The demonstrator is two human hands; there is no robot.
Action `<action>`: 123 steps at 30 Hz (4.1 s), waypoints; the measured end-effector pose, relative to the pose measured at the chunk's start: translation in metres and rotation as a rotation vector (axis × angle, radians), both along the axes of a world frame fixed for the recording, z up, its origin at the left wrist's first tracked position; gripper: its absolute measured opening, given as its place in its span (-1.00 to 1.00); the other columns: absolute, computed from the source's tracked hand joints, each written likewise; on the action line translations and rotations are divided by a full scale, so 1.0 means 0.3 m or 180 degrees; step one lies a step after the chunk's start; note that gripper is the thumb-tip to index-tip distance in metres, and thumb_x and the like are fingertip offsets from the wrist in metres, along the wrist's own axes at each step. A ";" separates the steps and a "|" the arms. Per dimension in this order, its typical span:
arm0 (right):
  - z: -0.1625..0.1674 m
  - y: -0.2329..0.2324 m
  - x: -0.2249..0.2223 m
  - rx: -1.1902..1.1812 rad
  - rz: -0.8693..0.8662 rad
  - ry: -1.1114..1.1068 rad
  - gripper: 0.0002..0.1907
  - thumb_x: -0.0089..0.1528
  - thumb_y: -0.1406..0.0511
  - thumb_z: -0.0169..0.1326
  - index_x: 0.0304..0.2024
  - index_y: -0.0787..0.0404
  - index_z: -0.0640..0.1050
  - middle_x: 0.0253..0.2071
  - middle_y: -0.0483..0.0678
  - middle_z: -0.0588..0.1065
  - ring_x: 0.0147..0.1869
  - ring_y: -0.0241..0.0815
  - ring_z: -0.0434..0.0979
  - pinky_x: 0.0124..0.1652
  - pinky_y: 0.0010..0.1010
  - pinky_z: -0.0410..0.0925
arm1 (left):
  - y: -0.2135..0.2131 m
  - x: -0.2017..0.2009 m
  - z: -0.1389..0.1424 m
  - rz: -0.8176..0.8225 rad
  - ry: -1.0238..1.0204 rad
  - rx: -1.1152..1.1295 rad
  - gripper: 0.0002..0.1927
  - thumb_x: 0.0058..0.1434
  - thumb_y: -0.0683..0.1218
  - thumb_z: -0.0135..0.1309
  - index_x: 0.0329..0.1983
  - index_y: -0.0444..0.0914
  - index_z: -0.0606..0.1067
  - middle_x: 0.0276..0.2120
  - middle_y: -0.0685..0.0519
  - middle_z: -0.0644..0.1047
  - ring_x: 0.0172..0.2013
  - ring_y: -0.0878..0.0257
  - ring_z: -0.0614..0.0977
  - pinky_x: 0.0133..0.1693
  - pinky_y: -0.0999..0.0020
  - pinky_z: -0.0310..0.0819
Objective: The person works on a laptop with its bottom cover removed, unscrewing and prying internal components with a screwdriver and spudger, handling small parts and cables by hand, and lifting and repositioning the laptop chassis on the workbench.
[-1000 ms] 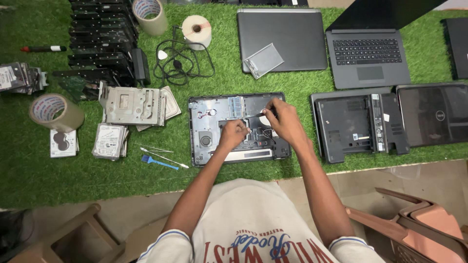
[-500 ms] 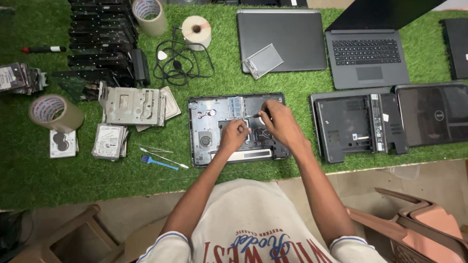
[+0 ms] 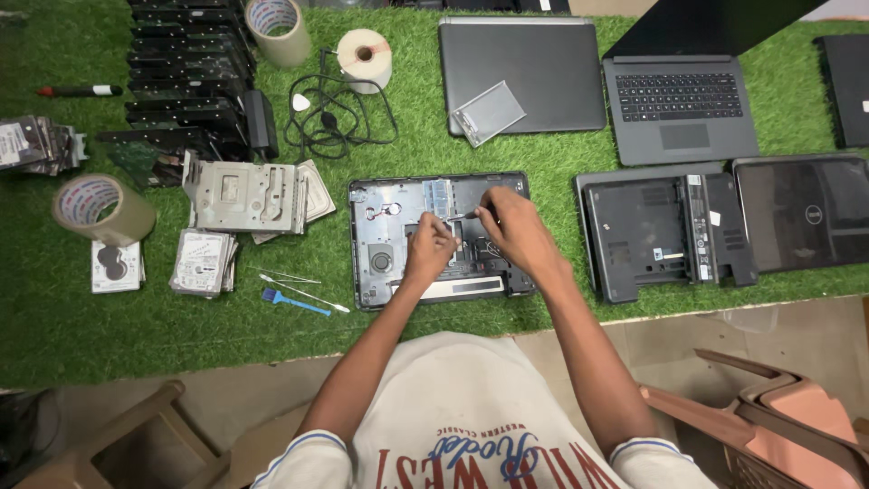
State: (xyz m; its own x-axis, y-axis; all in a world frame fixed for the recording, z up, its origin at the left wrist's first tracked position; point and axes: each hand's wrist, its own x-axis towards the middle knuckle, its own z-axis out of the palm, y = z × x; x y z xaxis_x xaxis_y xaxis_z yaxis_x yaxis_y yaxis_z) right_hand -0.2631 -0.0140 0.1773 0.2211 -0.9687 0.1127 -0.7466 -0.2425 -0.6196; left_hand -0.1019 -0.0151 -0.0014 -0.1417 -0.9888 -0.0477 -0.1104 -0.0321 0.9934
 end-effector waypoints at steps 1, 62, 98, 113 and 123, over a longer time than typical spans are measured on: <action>-0.001 -0.002 0.003 -0.0030 0.0007 0.0026 -0.83 0.30 0.33 0.11 -0.21 0.34 0.45 -0.30 0.22 0.47 -0.21 0.29 0.49 -0.20 -0.02 0.34 | -0.001 0.001 0.005 -0.0009 0.0228 -0.0020 -0.54 0.15 -0.23 0.27 -0.02 -0.32 0.26 -0.39 -0.01 0.60 -0.40 0.28 0.67 -0.33 0.36 0.61; -0.382 0.048 0.075 0.1237 -0.0645 -0.2489 -0.81 0.19 0.48 0.20 -0.14 0.38 0.54 -0.23 -0.05 0.62 -0.16 -0.38 0.62 -0.13 -0.52 0.49 | -0.025 0.016 0.000 0.0217 -0.0360 -0.0209 -0.56 0.19 -0.27 0.21 0.10 -0.31 0.35 -0.31 -0.09 0.63 -0.31 0.17 0.74 -0.27 0.32 0.66; -0.416 0.056 0.061 0.2102 -0.1104 -0.3125 -0.89 0.20 0.53 0.14 -0.21 0.40 0.57 -0.32 0.00 0.59 -0.32 -0.28 0.62 -0.26 -0.50 0.50 | -0.042 0.043 0.019 0.0553 0.0988 0.0639 -0.69 0.25 -0.22 0.15 0.03 -0.37 0.43 -0.30 -0.04 0.65 -0.31 0.25 0.70 -0.30 0.40 0.63; -0.381 0.032 0.020 0.0781 0.0054 -0.0545 -0.87 0.23 0.39 0.20 -0.21 0.34 0.59 -0.29 0.04 0.54 -0.26 -0.07 0.57 -0.21 -0.29 0.43 | -0.016 0.173 0.002 0.0571 0.1470 0.1565 -0.88 0.24 -0.23 0.18 -0.19 -0.39 0.55 -0.42 -0.03 0.61 -0.46 0.26 0.67 -0.39 0.40 0.63; -0.392 -0.045 0.031 0.0111 0.1863 0.0213 -0.86 0.09 0.41 0.18 -0.28 0.19 0.63 -0.22 0.01 0.52 -0.04 0.09 0.51 -0.04 -0.13 0.37 | 0.033 0.283 -0.049 0.1050 0.1612 0.1573 -0.89 0.24 -0.23 0.19 -0.24 -0.38 0.51 -0.45 -0.04 0.60 -0.50 0.24 0.66 -0.42 0.37 0.62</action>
State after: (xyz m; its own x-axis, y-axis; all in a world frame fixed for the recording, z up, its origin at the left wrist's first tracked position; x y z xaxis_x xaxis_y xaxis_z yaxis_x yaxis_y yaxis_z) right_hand -0.2538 -0.0274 0.0597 0.7257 -0.6862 0.0505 -0.5323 -0.6064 -0.5907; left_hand -0.0171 -0.0053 -0.0159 0.0339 -0.8644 -0.5017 0.4450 -0.4364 0.7820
